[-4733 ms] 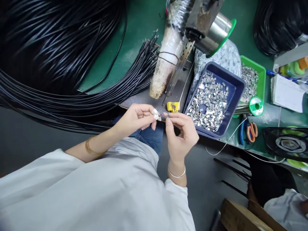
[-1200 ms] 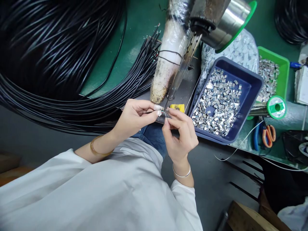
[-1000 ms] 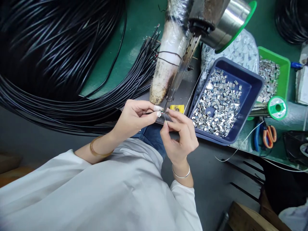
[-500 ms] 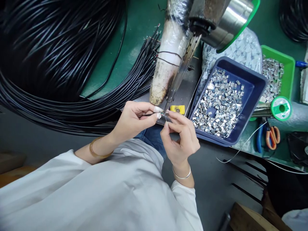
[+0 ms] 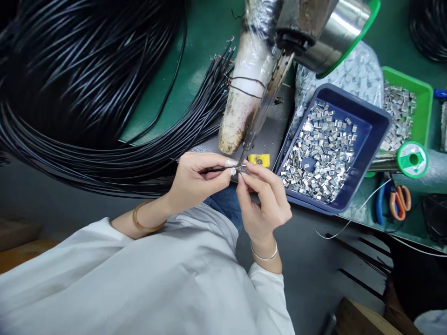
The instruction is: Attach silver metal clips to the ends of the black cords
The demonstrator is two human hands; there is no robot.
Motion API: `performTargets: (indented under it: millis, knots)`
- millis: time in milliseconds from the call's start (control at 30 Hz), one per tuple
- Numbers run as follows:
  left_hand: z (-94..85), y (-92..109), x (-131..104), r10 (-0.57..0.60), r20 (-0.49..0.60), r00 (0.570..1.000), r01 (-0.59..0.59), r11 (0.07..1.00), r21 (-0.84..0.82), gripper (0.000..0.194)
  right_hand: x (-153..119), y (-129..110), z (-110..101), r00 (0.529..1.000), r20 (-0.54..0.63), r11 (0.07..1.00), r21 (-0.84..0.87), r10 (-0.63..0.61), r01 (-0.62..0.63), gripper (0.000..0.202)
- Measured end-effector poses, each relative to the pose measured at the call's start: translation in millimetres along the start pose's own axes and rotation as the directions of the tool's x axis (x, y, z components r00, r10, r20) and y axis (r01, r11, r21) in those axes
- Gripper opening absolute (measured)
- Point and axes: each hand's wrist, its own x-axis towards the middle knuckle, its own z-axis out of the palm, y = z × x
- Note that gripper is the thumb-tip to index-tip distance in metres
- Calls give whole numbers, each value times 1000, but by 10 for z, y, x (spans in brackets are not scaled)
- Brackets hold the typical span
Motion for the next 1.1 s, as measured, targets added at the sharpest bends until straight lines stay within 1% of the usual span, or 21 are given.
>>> performTargets:
  millis: [67, 133, 200, 267, 333, 400, 467, 500, 533, 567, 633, 733, 800, 867, 933, 967, 1033, 1100]
  knots:
    - [-1, -8, -1, -7, 1, 1000, 7, 999, -31, 16, -12, -7, 11, 1000, -9, 1000, 3, -16, 16, 20]
    - [-6, -16, -2, -87, 39, 995, 91, 990, -104, 16, -41, -8, 28, 999, -25, 999, 8, -35, 35, 19]
    - [-14, -20, 0, -186, 91, 978, 199, 966, -167, 16, -74, -3, 40, 997, -47, 999, -4, -54, 54, 20]
    - [-26, -16, 8, -251, 130, 959, 274, 939, -207, 15, -95, 2, 38, 997, -46, 998, -15, -55, 55, 19]
    - [-38, -1, 20, -287, 152, 946, 317, 919, -235, 13, -95, 2, 17, 1000, -21, 1000, 17, -8, 9, 17]
    - [-50, 19, 26, -312, 170, 935, 348, 900, -261, 10, -77, -6, -16, 996, 18, 991, 96, 92, -93, 14]
    - [-59, 35, 20, -329, 196, 924, 375, 882, -285, 7, -52, -22, -53, 980, 61, 966, 167, 190, -198, 10]
    - [-61, 41, 12, -331, 207, 921, 381, 876, -295, 7, -41, -35, -70, 975, 79, 959, 177, 209, -220, 8]
    - [-63, 44, 2, -326, 218, 920, 381, 875, -299, 7, -33, -49, -84, 975, 91, 962, 169, 200, -213, 8]
    - [-64, 46, -10, -318, 230, 920, 378, 877, -297, 7, -27, -65, -95, 982, 97, 973, 148, 164, -177, 9]
    - [-66, 48, -30, -306, 257, 917, 374, 884, -281, 7, -25, -94, -105, 994, 99, 996, 77, 39, -47, 13]
    - [-71, 47, -39, -314, 286, 905, 392, 877, -278, 8, -39, -102, -96, 984, 102, 988, -32, -146, 150, 20]
    - [-78, 39, -34, -326, 276, 904, 403, 866, -297, 7, -55, -77, -86, 971, 101, 971, -80, -217, 225, 23]
    - [-83, 30, -27, -330, 258, 908, 402, 860, -314, 8, -71, -39, -79, 962, 101, 961, -93, -253, 262, 25]
    - [-83, 25, -23, -333, 243, 911, 399, 861, -315, 10, -84, -11, -71, 969, 72, 964, -105, -236, 243, 24]
    - [-80, 26, -20, -332, 230, 915, 393, 864, -316, 11, -88, -3, -65, 978, 45, 972, -108, -203, 207, 23]
    - [-67, 32, -14, -326, 193, 926, 373, 872, -317, 11, -90, -2, -49, 996, -2, 993, -79, -89, 89, 20]
    - [-45, 34, -4, -309, 150, 939, 341, 884, -320, 10, -87, -10, -28, 1000, 7, 1000, -5, 28, -28, 17]
